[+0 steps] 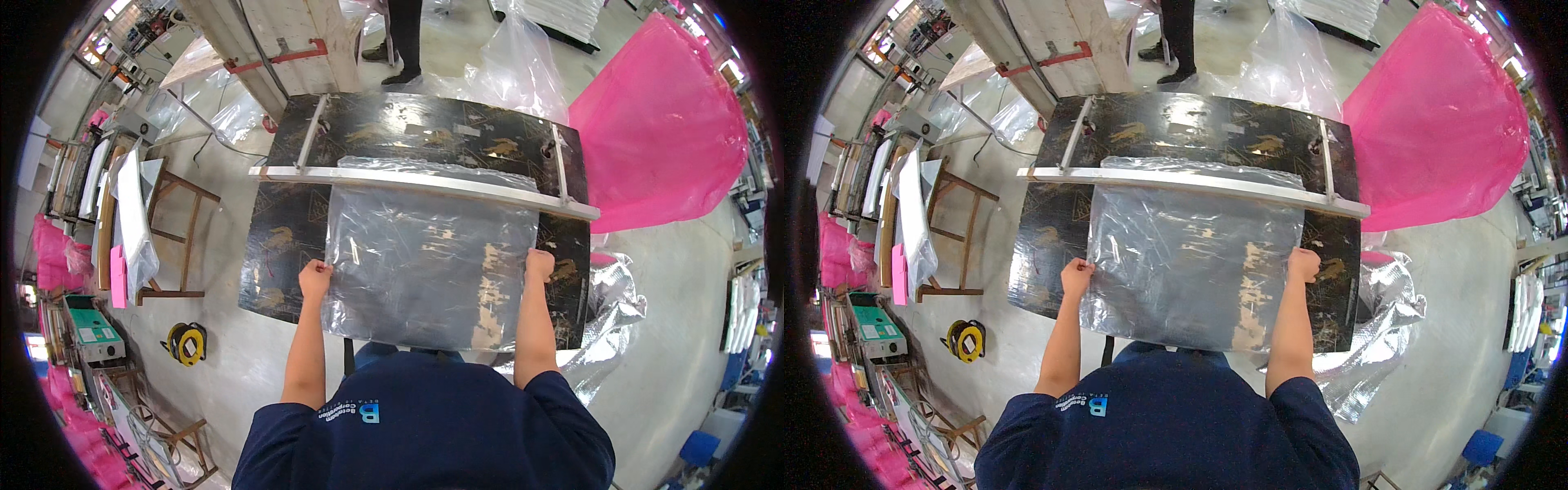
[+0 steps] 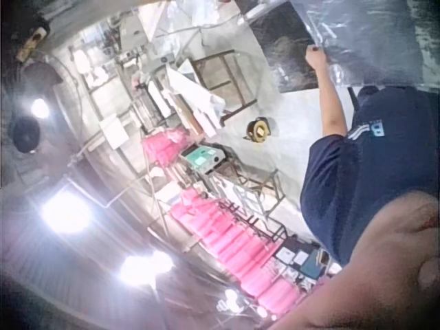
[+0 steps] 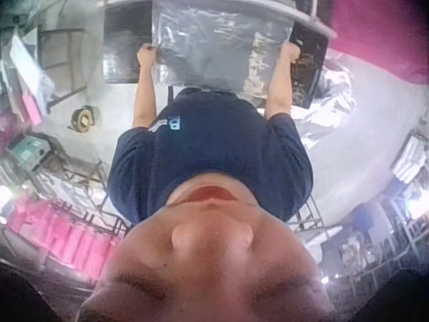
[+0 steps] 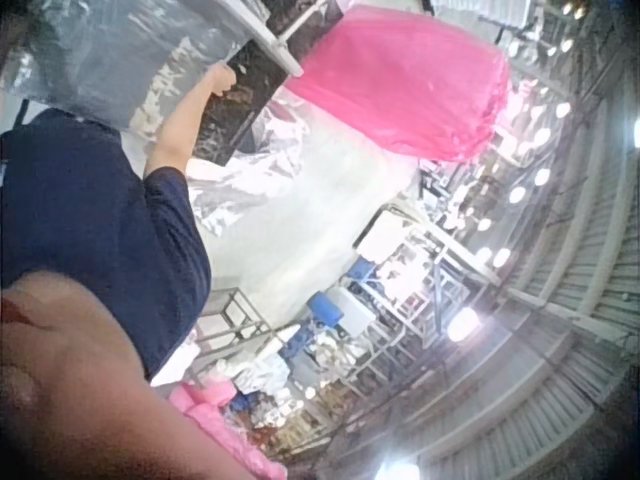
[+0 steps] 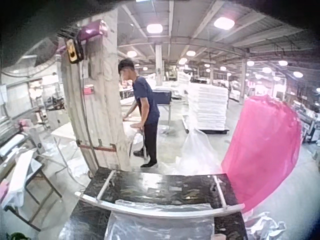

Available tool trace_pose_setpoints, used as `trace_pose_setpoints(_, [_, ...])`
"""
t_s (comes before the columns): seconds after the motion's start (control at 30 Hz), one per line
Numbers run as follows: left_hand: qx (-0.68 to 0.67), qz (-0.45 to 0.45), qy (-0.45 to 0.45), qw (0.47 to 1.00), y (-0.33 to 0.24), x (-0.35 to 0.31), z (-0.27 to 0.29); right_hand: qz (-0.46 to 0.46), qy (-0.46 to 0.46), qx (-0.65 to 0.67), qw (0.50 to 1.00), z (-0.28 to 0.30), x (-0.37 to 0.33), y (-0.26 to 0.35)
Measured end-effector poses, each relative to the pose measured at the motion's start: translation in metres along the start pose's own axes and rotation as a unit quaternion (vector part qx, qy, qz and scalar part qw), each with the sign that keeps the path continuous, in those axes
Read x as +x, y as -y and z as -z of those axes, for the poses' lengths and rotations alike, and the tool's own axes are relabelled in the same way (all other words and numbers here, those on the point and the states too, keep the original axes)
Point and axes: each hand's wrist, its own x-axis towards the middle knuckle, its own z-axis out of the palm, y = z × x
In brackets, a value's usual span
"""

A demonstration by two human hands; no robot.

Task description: The person repeatedly wraps a rectangular object with a clear plastic sheet. They place the sheet over the object, fold the edges, and then move the wrapped item to a nearby table. This process is repeated multiple times throughout the clip.

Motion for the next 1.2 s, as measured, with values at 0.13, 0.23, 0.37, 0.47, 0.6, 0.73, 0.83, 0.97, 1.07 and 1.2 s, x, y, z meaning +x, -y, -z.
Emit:
trace_pose_setpoints(0.13, [-0.034,0.019,-0.022,0.999,-0.002,-0.008,-0.004,0.019,0.016,0.032,0.999,-0.001,0.010,-0.008])
trace_pose_setpoints(0.23, [-0.072,0.030,-0.018,0.997,0.004,-0.005,-0.005,0.034,0.058,0.042,0.997,0.004,0.018,-0.014])
trace_pose_setpoints(0.37, [-0.097,0.055,0.001,0.994,0.019,-0.002,-0.006,0.047,0.043,-0.039,0.997,0.018,0.003,-0.017])
trace_pose_setpoints(0.47, [-0.116,0.054,0.009,0.992,0.005,-0.003,-0.005,0.070,0.023,-0.013,0.997,0.016,0.002,-0.039])
trace_pose_setpoints(0.6, [-0.098,0.052,0.001,0.994,0.006,-0.002,-0.005,0.107,0.033,-0.003,0.994,0.013,0.001,-0.048])
trace_pose_setpoints(0.73, [-0.100,0.031,-0.010,0.994,0.012,-0.001,-0.008,0.113,0.047,-0.002,0.993,0.017,0.003,-0.044])
trace_pose_setpoints(0.83, [-0.093,0.032,-0.017,0.995,0.012,-0.003,-0.007,0.111,0.056,-0.005,0.992,0.024,-0.003,-0.040])
trace_pose_setpoints(0.97, [-0.083,0.032,-0.022,0.996,0.002,-0.006,-0.004,0.121,0.008,0.016,0.992,0.015,-0.002,-0.044])
trace_pose_setpoints(1.07, [-0.035,0.018,-0.038,0.999,0.007,-0.007,-0.004,0.143,-0.043,0.028,0.988,0.012,-0.009,-0.042])
trace_pose_setpoints(1.2, [0.104,-0.108,-0.215,0.965,-0.077,-0.023,-0.040,0.121,-0.018,0.039,0.992,0.017,-0.016,-0.045])
